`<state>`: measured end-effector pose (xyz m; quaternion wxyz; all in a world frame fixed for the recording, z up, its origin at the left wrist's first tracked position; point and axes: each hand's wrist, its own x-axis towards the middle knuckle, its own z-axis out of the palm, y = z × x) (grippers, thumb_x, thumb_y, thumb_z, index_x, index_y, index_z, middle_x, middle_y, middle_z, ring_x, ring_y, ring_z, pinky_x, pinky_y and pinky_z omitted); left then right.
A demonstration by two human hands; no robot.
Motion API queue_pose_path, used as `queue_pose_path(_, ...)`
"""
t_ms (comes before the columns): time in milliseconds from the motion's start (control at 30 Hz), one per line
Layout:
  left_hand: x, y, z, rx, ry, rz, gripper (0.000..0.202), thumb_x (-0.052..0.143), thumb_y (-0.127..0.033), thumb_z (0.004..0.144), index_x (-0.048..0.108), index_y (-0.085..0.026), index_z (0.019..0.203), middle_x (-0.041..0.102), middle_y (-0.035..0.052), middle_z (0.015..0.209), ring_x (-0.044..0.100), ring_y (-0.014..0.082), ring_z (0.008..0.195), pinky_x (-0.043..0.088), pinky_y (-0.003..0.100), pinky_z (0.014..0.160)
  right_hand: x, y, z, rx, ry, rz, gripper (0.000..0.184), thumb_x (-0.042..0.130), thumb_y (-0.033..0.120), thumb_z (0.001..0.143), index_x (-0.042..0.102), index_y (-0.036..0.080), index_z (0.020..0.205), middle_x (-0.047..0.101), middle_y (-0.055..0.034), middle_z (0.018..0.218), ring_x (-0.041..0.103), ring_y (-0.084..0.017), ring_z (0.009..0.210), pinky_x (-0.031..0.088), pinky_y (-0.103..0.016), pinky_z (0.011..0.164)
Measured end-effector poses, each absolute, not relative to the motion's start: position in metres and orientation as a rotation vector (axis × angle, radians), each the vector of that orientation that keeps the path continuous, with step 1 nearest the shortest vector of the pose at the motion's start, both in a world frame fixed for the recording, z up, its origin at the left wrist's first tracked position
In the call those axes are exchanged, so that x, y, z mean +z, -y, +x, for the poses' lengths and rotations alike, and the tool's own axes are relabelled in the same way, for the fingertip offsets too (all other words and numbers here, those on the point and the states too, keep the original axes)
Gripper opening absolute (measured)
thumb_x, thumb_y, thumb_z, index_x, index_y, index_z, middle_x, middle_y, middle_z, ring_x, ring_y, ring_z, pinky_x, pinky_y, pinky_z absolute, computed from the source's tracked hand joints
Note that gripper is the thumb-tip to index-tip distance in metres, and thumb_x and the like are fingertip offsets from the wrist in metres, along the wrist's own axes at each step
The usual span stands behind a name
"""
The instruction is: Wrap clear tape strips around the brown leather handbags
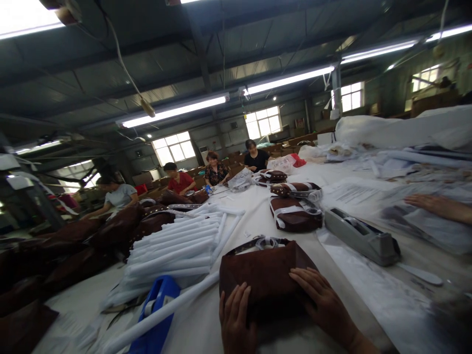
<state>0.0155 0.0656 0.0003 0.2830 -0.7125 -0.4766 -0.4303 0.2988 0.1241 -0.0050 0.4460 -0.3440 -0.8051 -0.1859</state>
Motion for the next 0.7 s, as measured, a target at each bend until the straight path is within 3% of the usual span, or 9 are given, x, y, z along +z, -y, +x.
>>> queue_pose_path(700, -0.0038, -0.0680, 0.0113, -1.067, 1.237, -1.896, 0.048, 0.058, -0.015, 0.092, 0.055, -0.020, 0.139, 0.068, 0.0048, 0.128, 0.058, 0.0202, 0.123, 0.018, 0.041, 0.124, -0.0056, -0.1241, 0.2988, -0.419, 2.013, -0.864, 0.055, 0.052, 0.010, 0.091, 0.049, 0.025, 0.144, 0.063, -0.0042, 0.135, 0.057, -0.021, 0.126, 0.048, -0.042, 0.109)
